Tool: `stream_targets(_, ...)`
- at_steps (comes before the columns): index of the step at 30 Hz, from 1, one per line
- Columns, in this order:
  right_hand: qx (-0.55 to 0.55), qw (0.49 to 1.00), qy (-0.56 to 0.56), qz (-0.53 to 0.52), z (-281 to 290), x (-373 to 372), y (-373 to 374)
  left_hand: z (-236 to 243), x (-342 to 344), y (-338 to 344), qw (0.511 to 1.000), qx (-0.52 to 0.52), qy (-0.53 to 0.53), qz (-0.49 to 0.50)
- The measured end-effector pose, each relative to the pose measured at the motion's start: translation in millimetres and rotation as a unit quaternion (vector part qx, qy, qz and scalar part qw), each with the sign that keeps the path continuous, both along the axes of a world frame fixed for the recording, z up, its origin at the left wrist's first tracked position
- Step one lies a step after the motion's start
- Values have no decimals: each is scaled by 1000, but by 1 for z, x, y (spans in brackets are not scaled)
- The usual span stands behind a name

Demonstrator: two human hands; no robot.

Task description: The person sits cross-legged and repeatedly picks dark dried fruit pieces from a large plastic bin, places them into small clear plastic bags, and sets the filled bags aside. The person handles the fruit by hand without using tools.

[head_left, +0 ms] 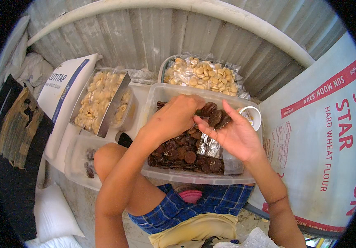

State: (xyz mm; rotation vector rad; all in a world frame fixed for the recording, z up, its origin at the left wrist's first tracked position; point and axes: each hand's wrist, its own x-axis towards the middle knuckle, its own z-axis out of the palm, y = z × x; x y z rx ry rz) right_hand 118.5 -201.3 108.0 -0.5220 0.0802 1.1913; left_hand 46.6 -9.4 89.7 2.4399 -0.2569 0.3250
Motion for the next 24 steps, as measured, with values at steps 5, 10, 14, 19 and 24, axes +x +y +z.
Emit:
stream_targets(5,-8,998,-57,-4,9,-2,-6,-2,1,-3,996,-72,25,48)
stream_targets(10,-49,996,-68,-17,11,-5,-12,11,0,-4,991,-104,62,49)
stream_targets(14,-37,999,-35,2,15,-6,-13,3,0,-6,992,-114,48,30)
stream_targets(19,-69,986,-153,18,12,-8,-19,4,1,-4,991,-114,67,22)
stream_targets(24,-193,835,-510,71,-1,-13,-13,15,2,3,971,-209,111,16)
